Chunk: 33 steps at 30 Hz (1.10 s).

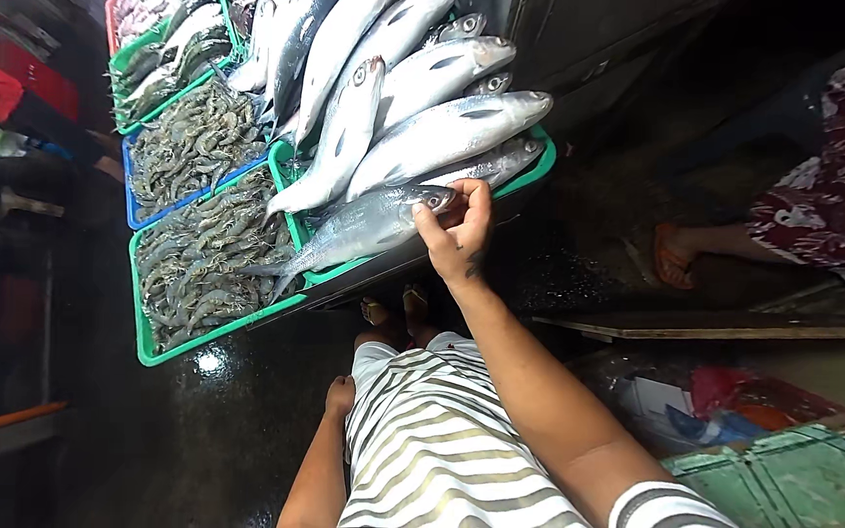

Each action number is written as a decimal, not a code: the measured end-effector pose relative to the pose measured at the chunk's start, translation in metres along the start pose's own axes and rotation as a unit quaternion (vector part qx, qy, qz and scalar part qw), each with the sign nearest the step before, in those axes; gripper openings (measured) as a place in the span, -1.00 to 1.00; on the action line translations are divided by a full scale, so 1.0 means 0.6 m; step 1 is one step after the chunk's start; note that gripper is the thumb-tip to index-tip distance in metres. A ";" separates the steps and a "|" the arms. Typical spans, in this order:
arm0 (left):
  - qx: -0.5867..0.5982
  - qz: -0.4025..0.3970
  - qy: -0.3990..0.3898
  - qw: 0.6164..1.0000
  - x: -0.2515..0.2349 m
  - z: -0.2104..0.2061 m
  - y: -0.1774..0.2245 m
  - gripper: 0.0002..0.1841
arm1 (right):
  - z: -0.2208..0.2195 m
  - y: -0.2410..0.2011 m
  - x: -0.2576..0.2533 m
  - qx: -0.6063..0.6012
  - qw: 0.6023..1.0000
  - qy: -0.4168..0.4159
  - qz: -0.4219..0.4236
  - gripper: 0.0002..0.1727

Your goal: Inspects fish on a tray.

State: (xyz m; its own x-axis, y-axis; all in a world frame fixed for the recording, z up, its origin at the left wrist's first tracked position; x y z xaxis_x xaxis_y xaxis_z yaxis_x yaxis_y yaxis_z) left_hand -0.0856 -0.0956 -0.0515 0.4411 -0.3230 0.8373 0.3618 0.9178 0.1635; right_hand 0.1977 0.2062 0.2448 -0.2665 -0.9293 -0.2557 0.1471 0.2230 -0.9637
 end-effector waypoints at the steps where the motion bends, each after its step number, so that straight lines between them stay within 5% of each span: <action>1: 0.001 0.001 -0.001 1.000 0.000 0.000 -0.001 -0.45 | -0.001 0.000 0.000 0.006 1.000 0.004 0.005 -0.44; 18: 0.003 -0.001 0.005 1.000 0.002 0.002 -0.005 -0.46 | -0.012 -0.011 -0.001 0.067 0.997 0.041 0.027 -0.44; 33: 0.004 -0.001 0.004 1.000 0.000 0.003 -0.005 -0.46 | -0.002 0.000 0.003 0.039 0.999 -0.008 0.018 -0.37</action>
Point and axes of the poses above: each hand's wrist, its own x-axis away from the middle knuckle, its own z-axis out of the back of the hand, y = z × x, the point moved 5 cm from there along -x, towards the middle knuckle, and after that the axes turned 1 degree about z, right-handed, at the moved point
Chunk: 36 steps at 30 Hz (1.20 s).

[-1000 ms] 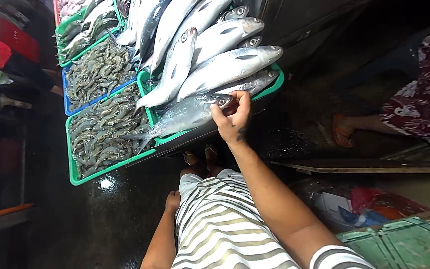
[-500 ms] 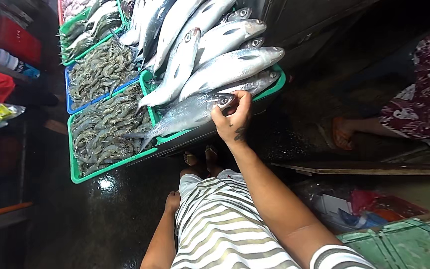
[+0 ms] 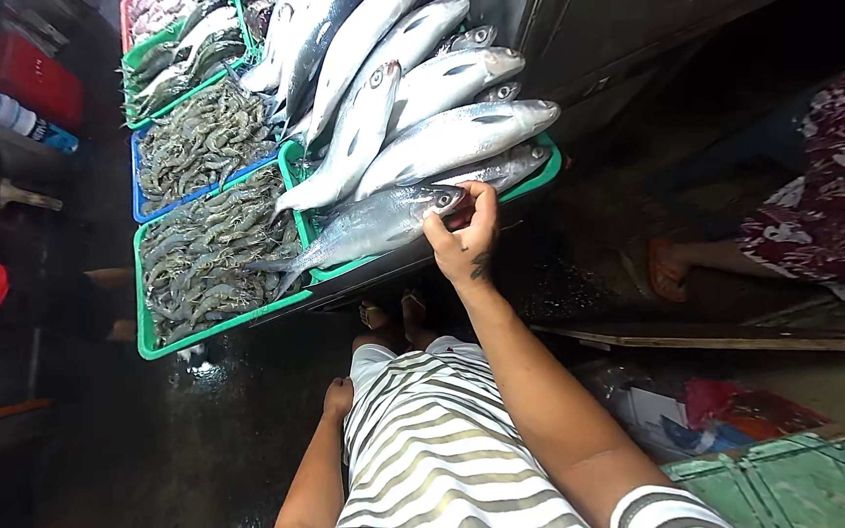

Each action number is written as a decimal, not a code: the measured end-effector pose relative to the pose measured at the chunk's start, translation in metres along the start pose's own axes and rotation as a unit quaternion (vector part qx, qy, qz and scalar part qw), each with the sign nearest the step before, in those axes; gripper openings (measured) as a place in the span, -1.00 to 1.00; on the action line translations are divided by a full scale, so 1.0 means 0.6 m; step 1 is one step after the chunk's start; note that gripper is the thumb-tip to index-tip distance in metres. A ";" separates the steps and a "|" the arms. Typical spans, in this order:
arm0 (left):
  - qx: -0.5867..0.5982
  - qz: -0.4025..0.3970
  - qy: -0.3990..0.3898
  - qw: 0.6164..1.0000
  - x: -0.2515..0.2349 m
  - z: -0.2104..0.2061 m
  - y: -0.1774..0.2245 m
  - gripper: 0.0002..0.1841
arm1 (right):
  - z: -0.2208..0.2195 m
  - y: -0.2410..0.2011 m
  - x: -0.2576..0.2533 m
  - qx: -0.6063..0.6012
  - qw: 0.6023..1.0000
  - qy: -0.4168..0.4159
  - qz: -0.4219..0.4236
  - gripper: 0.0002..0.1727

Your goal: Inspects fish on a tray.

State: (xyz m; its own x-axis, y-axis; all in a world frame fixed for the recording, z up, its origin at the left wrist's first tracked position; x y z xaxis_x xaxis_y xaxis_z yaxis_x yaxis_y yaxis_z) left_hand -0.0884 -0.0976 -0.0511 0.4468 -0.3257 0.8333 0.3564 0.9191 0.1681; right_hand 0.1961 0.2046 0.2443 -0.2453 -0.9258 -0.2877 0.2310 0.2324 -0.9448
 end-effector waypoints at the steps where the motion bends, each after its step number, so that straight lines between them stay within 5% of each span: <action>1: 0.000 0.002 -0.001 1.000 0.000 0.000 -0.001 -0.46 | -0.002 0.000 0.001 0.005 1.000 0.002 -0.001 -0.37; 36: 0.024 -0.003 0.003 1.000 -0.002 0.000 -0.011 -0.48 | 0.006 0.018 0.004 -0.061 0.996 -0.039 0.051 -0.38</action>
Point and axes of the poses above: each hand's wrist, its own x-axis away from the middle knuckle, its own z-axis out of the back of the hand, y = z × x, the point moved 5 cm from there along -x, towards the middle knuckle, and after that the axes turned 1 degree about z, right-handed, at the moved point
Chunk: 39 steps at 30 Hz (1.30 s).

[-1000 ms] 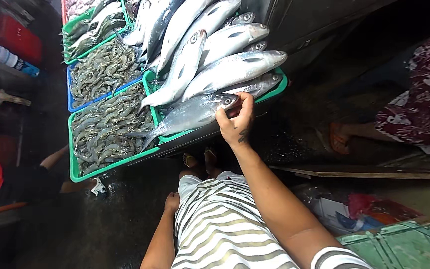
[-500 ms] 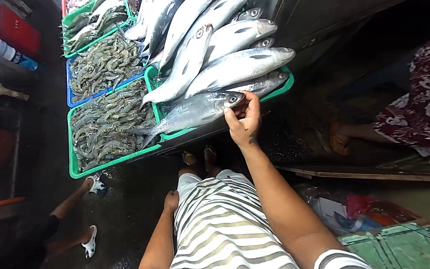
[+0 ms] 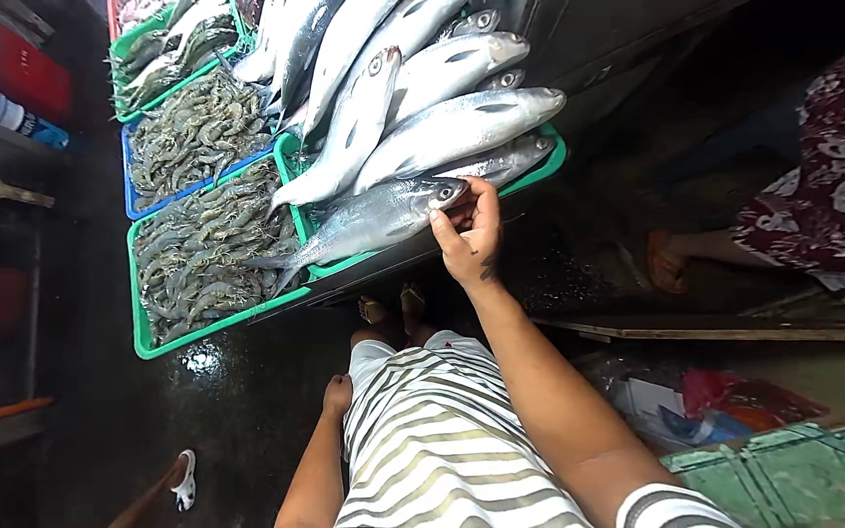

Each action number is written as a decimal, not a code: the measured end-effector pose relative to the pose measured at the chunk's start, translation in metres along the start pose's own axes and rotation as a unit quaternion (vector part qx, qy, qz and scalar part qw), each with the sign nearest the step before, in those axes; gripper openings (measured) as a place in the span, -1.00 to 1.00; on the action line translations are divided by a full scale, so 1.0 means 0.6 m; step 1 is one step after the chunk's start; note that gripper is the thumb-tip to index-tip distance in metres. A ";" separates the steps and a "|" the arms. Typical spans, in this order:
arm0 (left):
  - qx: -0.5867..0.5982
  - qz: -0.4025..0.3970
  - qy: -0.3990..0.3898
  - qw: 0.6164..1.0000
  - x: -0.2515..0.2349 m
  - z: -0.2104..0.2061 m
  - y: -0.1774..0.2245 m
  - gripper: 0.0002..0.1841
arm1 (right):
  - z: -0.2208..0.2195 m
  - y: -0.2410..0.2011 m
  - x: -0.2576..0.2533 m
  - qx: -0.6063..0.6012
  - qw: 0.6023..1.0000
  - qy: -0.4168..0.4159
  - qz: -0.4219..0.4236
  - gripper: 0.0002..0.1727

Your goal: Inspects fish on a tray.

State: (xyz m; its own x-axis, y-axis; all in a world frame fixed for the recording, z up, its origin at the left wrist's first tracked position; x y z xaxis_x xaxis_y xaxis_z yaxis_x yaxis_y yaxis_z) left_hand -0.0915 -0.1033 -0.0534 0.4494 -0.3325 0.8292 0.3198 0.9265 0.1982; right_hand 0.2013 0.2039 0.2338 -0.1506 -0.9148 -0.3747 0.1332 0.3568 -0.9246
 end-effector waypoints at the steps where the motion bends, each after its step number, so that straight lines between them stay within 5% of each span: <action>1: -0.003 -0.001 0.001 1.000 0.000 0.000 0.000 -0.47 | 0.000 0.002 0.000 0.004 1.000 -0.001 0.002 -0.38; 17: -0.022 -0.003 -0.003 1.000 0.000 0.002 0.007 -0.47 | 0.014 0.008 -0.001 -0.072 0.997 -0.036 0.010 -0.47; 34: -0.029 -0.004 0.000 1.000 -0.001 0.001 0.013 -0.48 | 0.007 0.004 -0.008 -0.067 0.998 0.012 0.003 -0.58; 39: -0.032 -0.005 0.000 0.999 -0.001 0.001 0.013 -0.48 | 0.004 0.003 -0.005 -0.025 1.000 0.009 0.016 -0.43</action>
Point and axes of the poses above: each hand's wrist, its own x-axis away from the middle knuckle, its own z-axis out of the back of the hand, y = z × x, the point moved 5 cm from there along -x, towards the middle knuckle, and after that the axes turned 1 degree about z, right-handed, at the moved point
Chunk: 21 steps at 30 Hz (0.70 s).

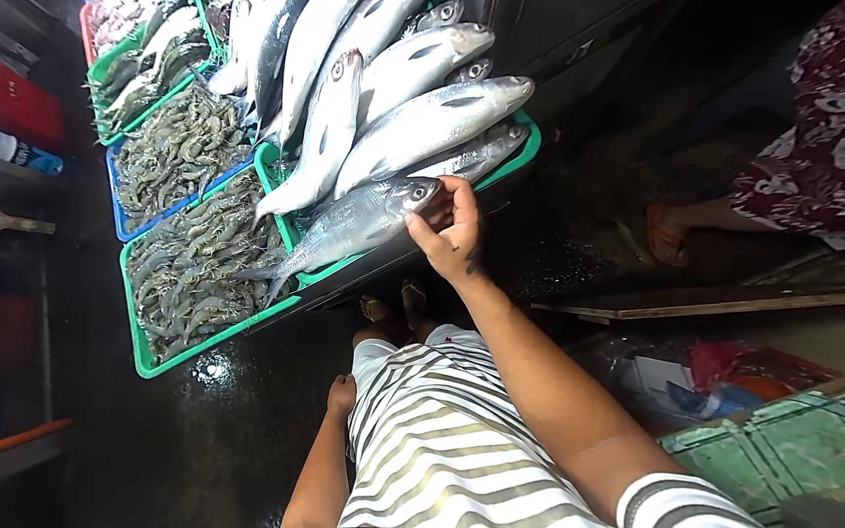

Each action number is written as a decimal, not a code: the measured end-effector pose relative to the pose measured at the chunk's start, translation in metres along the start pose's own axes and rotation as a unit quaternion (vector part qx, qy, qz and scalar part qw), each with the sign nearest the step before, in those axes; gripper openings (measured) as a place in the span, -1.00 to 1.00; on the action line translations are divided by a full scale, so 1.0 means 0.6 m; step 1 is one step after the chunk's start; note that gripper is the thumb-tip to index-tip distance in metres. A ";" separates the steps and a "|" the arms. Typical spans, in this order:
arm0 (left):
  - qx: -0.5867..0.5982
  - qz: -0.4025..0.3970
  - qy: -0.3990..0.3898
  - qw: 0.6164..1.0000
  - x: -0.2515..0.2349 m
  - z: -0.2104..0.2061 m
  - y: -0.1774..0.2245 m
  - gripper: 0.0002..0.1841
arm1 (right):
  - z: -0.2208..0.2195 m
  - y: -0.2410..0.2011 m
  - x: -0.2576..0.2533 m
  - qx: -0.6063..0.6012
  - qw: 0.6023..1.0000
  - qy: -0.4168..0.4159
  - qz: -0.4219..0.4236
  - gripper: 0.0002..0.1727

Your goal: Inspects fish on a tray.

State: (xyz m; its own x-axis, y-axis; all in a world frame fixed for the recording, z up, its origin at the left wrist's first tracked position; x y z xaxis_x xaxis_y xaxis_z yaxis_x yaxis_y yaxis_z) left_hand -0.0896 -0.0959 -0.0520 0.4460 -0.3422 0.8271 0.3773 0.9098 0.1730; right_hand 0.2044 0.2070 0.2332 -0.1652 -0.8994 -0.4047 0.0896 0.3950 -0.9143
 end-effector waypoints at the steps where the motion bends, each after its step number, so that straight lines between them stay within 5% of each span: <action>1: -0.002 0.001 -0.001 1.000 0.000 0.000 0.001 -0.49 | -0.001 0.000 0.001 0.012 1.000 0.002 0.001 -0.40; 21: -0.001 0.006 -0.001 1.000 0.003 -0.001 0.004 -0.47 | -0.005 -0.009 0.004 0.068 0.998 0.002 0.002 -0.33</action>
State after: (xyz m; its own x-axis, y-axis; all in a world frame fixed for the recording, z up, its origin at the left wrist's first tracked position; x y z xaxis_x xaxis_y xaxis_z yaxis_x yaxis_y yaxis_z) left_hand -0.0874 -0.0948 -0.0504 0.4488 -0.3302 0.8304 0.3737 0.9134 0.1612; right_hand 0.2007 0.2033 0.2375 -0.1693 -0.8970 -0.4082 0.2232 0.3685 -0.9024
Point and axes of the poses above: each hand's wrist, its own x-axis away from the middle knuckle, its own z-axis out of the back of the hand, y = z × x, the point moved 5 cm from there along -x, towards the middle knuckle, and after that the axes turned 1 degree about z, right-handed, at the moved point
